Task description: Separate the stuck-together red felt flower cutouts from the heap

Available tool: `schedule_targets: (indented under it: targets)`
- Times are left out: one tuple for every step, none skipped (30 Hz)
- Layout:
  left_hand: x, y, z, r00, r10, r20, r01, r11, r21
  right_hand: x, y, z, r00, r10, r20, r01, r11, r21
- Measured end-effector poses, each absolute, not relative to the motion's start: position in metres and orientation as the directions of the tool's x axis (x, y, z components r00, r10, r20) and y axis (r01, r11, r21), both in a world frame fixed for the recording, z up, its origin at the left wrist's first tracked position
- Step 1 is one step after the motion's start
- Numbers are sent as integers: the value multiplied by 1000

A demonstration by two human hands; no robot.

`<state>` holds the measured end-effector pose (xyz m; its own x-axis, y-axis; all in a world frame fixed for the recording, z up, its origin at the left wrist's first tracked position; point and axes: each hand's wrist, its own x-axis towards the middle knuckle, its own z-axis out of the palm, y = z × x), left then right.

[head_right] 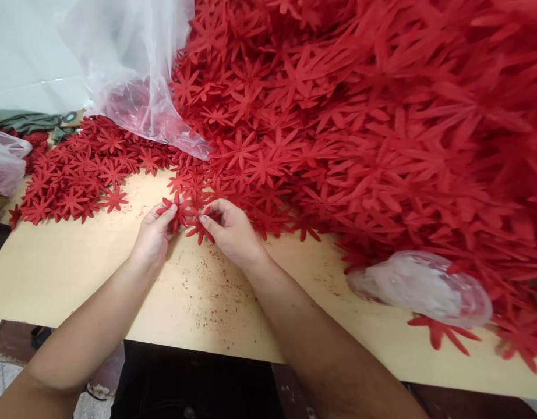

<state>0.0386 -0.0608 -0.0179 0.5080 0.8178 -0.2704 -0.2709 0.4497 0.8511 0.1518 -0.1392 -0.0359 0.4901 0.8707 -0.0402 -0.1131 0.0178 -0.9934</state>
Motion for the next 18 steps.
schedule_targets:
  targets:
    - [39,-61,-18,507,818,-271,-267,448,853,152,-139,-35,495,868,-47,-130,21,-991]
    - [39,-62,-18,507,819,-270,-262,444,857,153,-140,-34,509,860,-47,-135,27,-990]
    - [39,-62,-19,509,819,-266,-256,439,862,154,-140,-33,530,847,-38,-131,37,-991]
    - [39,-61,-20,511,820,-258,-250,429,868,154,-140,-32,555,831,-25,-120,50,-992]
    - [39,-61,-22,517,820,-248,-245,418,875,155,-140,-32,582,813,-12,-107,62,-992]
    - [39,-60,-23,523,819,-234,-242,406,881,156,-140,-32,608,794,-1,-91,69,-993]
    - [39,-60,-25,531,819,-218,-243,393,887,157,-140,-31,630,777,8,-73,70,-995]
    - [39,-60,-27,542,816,-201,-244,382,891,158,-140,-31,649,761,17,-51,66,-997]
    - [39,-60,-29,555,811,-186,-243,372,896,159,-140,-31,662,749,27,-25,58,-998]
    - [39,-60,-30,570,803,-174,-239,365,900,159,-140,-31,671,741,41,4,51,-999]
    - [39,-62,-31,589,791,-165,-233,362,903,159,-140,-30,674,737,58,36,45,-998]
    - [39,-63,-31,608,778,-157,-226,360,905,159,-140,-30,672,737,77,70,40,-997]
    - [40,-65,-31,631,760,-152,-214,359,908,159,-140,-30,667,739,94,101,35,-994]
    - [40,-67,-31,652,744,-148,-201,358,912,158,-140,-29,658,746,107,127,31,-991]
    - [41,-69,-30,669,729,-145,-189,355,916,156,-140,-29,647,753,118,147,28,-989]
    - [41,-71,-29,682,718,-139,-179,348,920,155,-140,-29,639,759,128,163,29,-986]
    - [42,-73,-28,689,713,-131,-172,336,926,153,-140,-30,632,762,140,175,36,-984]
    - [42,-74,-27,689,715,-121,-168,319,933,152,-140,-30,625,766,151,178,49,-983]
